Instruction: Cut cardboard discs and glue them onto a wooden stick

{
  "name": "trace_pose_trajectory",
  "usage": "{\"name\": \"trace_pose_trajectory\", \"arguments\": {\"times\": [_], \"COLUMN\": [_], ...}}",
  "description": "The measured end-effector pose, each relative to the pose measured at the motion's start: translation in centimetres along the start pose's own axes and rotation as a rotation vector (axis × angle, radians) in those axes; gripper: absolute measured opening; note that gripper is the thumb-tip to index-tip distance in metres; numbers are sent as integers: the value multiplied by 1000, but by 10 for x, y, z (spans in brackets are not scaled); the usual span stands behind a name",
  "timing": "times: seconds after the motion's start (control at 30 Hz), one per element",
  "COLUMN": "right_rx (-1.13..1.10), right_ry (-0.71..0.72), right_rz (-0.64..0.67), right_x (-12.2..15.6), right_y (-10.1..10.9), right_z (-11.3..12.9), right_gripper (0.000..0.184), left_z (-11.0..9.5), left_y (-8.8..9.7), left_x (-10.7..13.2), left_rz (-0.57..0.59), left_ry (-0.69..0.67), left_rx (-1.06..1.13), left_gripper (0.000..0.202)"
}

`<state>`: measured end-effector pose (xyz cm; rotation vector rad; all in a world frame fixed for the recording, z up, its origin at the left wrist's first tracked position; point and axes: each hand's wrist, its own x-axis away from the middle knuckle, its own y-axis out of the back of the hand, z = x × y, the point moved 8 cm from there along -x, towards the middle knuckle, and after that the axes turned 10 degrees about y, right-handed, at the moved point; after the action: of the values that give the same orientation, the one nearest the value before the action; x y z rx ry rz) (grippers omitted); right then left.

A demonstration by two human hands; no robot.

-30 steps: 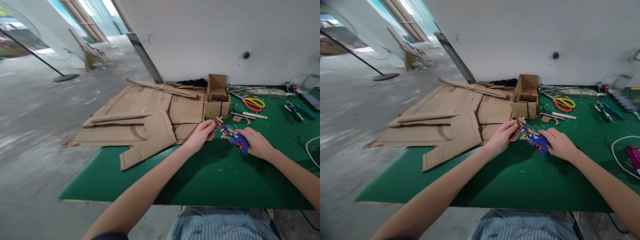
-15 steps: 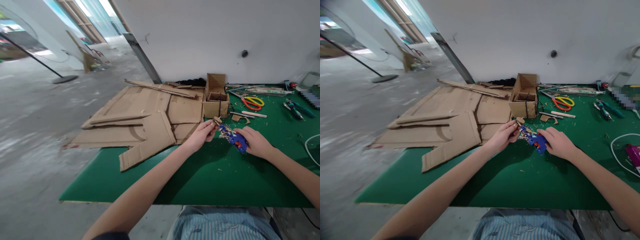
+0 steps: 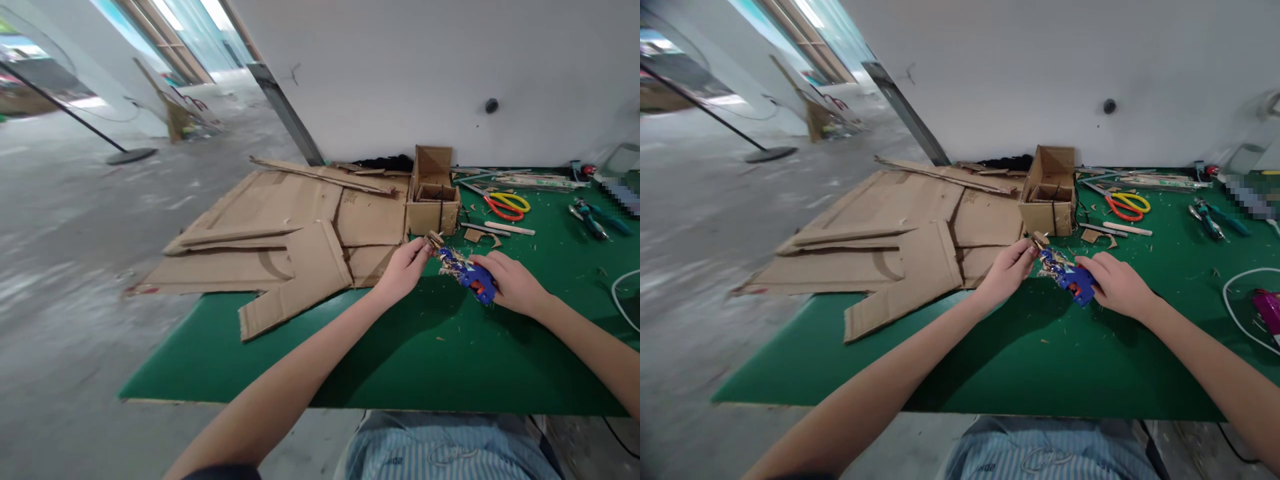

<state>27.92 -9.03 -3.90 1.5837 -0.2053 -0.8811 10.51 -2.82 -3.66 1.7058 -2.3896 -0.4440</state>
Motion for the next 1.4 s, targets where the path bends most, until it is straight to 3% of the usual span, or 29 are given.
{"name": "trace_pose_trajectory", "arguments": {"times": [0.23, 0.57, 0.63, 0.87, 1.1, 1.23, 1.4], "right_rx": [15, 17, 13, 43, 21, 29, -2], "right_ry": [28, 60, 51, 28, 23, 44, 26], "right_rz": [-31, -24, -22, -8, -16, -33, -18], "right_x": [0, 0, 0, 1, 1, 0, 3], "right_y": [4, 6, 6, 3, 3, 5, 4], "right_z": [2, 5, 4, -1, -2, -2, -6], "right_gripper": [43, 44, 44, 43, 45, 45, 46], "left_z": [11, 16, 15, 3, -5, -2, 11], "left_y": [-9, -11, -9, 9, 10, 7, -2], "left_x": [-1, -2, -2, -1, 0, 0, -3], "left_rz": [150, 184, 162, -56, -75, -29, 118], "left_ry": [118, 174, 162, 22, -45, 6, 129], "left_rx": [375, 530, 457, -98, -263, -126, 242], "left_gripper": [30, 33, 32, 35, 39, 37, 41]}}
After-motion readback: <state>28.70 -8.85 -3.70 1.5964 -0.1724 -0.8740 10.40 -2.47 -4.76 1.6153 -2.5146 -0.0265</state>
